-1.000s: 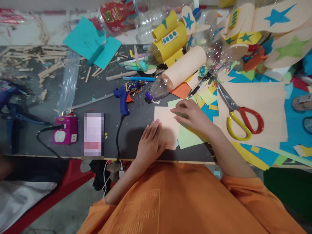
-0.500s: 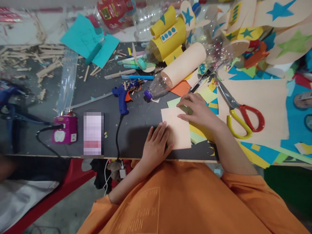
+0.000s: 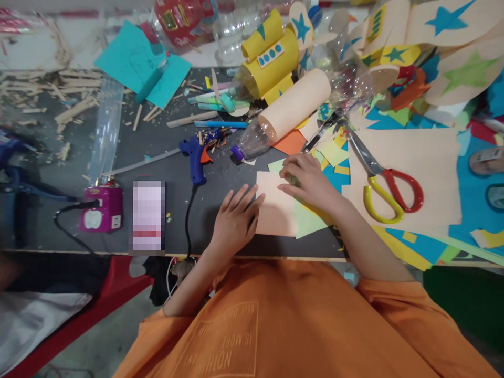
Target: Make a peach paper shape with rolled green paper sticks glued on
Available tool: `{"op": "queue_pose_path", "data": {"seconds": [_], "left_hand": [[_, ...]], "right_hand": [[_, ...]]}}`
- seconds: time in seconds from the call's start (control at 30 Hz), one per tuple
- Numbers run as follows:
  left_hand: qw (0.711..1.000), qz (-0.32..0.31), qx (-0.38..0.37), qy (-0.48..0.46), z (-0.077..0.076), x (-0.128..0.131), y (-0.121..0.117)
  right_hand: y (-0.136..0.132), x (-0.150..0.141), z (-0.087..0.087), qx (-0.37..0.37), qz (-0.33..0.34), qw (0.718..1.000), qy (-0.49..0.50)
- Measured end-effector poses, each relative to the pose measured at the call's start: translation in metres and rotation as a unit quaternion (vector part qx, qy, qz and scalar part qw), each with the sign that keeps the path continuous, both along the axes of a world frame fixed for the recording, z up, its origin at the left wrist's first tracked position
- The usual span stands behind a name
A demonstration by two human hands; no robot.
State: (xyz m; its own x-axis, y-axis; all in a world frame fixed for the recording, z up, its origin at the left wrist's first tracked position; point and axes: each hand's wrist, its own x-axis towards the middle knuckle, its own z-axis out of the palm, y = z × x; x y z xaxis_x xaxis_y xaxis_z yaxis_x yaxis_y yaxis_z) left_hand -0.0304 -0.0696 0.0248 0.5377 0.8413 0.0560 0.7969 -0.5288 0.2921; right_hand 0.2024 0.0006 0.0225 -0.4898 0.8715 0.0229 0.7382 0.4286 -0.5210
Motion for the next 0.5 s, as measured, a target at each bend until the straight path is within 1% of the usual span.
{"op": "queue_pose_path", "data": {"seconds": [0.17, 0.27, 0.37, 0.43, 0.5], "left_hand": [[0.999, -0.037, -0.032, -0.020, 0.000, -0.013, 0.008], [0.997, -0.009, -0.059, -0.040, 0.002, -0.009, 0.010], [0.995, 0.029, -0.079, -0.054, 0.003, 0.002, 0.010], [0.995, 0.008, -0.080, -0.051, 0.003, 0.008, 0.011], [0.995, -0.040, -0.080, -0.036, 0.003, 0.011, 0.013]], "right_hand": [[0.000, -0.004, 0.000, 0.009, 0.005, 1.000, -0.001], [0.001, -0.004, -0.002, 0.012, -0.002, 1.000, 0.001], [0.002, -0.005, -0.004, 0.015, -0.013, 1.000, 0.007], [0.002, -0.005, -0.005, 0.017, -0.018, 1.000, 0.009], [0.002, -0.006, -0.005, 0.018, -0.022, 1.000, 0.010]]}}
